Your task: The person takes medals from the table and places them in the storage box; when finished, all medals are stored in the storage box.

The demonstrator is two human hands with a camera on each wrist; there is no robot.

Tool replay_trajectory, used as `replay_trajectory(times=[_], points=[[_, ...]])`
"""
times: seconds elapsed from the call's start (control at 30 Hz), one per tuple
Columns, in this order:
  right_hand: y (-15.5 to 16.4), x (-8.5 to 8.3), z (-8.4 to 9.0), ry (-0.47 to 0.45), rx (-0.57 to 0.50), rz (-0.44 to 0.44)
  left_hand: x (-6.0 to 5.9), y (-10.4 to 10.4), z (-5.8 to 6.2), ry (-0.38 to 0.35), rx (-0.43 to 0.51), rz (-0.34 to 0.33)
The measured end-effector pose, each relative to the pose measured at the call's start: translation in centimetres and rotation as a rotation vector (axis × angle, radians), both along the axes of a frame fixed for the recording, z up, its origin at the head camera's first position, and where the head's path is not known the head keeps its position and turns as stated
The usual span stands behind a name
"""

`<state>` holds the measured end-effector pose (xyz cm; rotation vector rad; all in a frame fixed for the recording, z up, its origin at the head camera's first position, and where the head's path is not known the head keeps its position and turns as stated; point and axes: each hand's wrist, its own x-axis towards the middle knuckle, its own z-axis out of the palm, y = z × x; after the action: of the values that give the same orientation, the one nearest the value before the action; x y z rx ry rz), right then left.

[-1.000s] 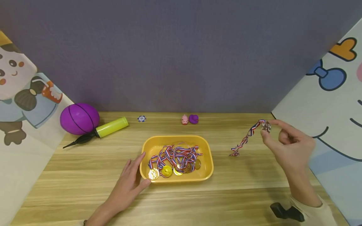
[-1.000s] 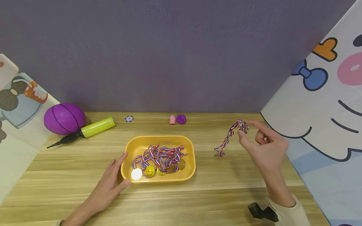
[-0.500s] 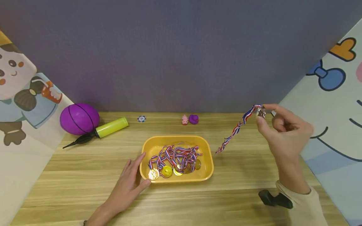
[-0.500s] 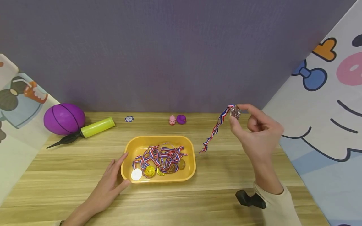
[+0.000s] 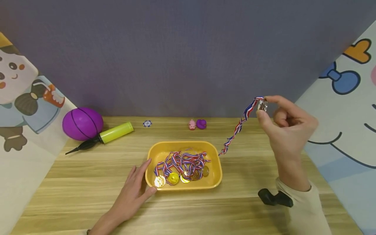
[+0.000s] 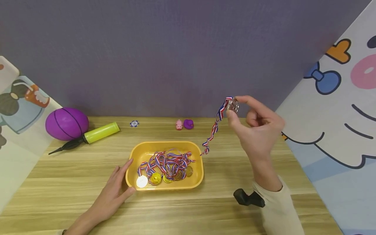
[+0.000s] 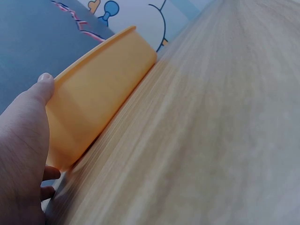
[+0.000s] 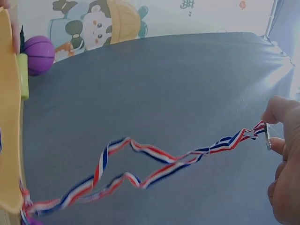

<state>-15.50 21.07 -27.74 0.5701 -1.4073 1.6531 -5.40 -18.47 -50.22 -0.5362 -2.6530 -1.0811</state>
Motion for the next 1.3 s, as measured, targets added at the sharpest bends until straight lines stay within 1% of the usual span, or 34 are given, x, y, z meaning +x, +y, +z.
replay_trajectory(times=[0.1, 0.17, 0.33, 0.43, 0.7, 0.93, 1.0, 1.17, 1.3], points=[[-0.4, 0.0, -0.5, -0.006, 0.030, 0.034, 0.1, 0.0, 0.1, -0.007, 0.004, 0.001], [-0.7, 0.0, -1.2, -0.026, 0.074, 0.048, 0.1, 0.0, 0.1, -0.007, 0.004, 0.001], [-1.8, 0.2, -3.8, -0.113, 0.257, -0.002, 0.1, 0.1, 0.2, -0.010, -0.001, 0.001], [-2.6, 0.3, -5.3, -0.161, 0.340, -0.015, 0.1, 0.1, 0.2, -0.012, -0.001, 0.003], [-4.5, 0.9, -8.7, -0.259, 0.452, 0.047, 0.0, 0.1, 0.2, -0.001, -0.008, 0.001], [-5.3, 0.9, -11.3, -0.346, 0.524, 0.120, 0.0, 0.0, 0.1, -0.001, -0.007, 0.000], [-5.4, 0.8, -12.0, -0.367, 0.559, 0.126, 0.0, 0.0, 0.1, -0.004, -0.006, 0.000], [-5.4, 0.5, -13.4, -0.412, 0.698, 0.109, 0.0, 0.1, 0.1, -0.003, -0.005, 0.001], [-5.2, 0.2, -14.4, -0.406, 0.820, 0.067, 0.0, 0.1, 0.1, -0.005, -0.004, 0.001]])
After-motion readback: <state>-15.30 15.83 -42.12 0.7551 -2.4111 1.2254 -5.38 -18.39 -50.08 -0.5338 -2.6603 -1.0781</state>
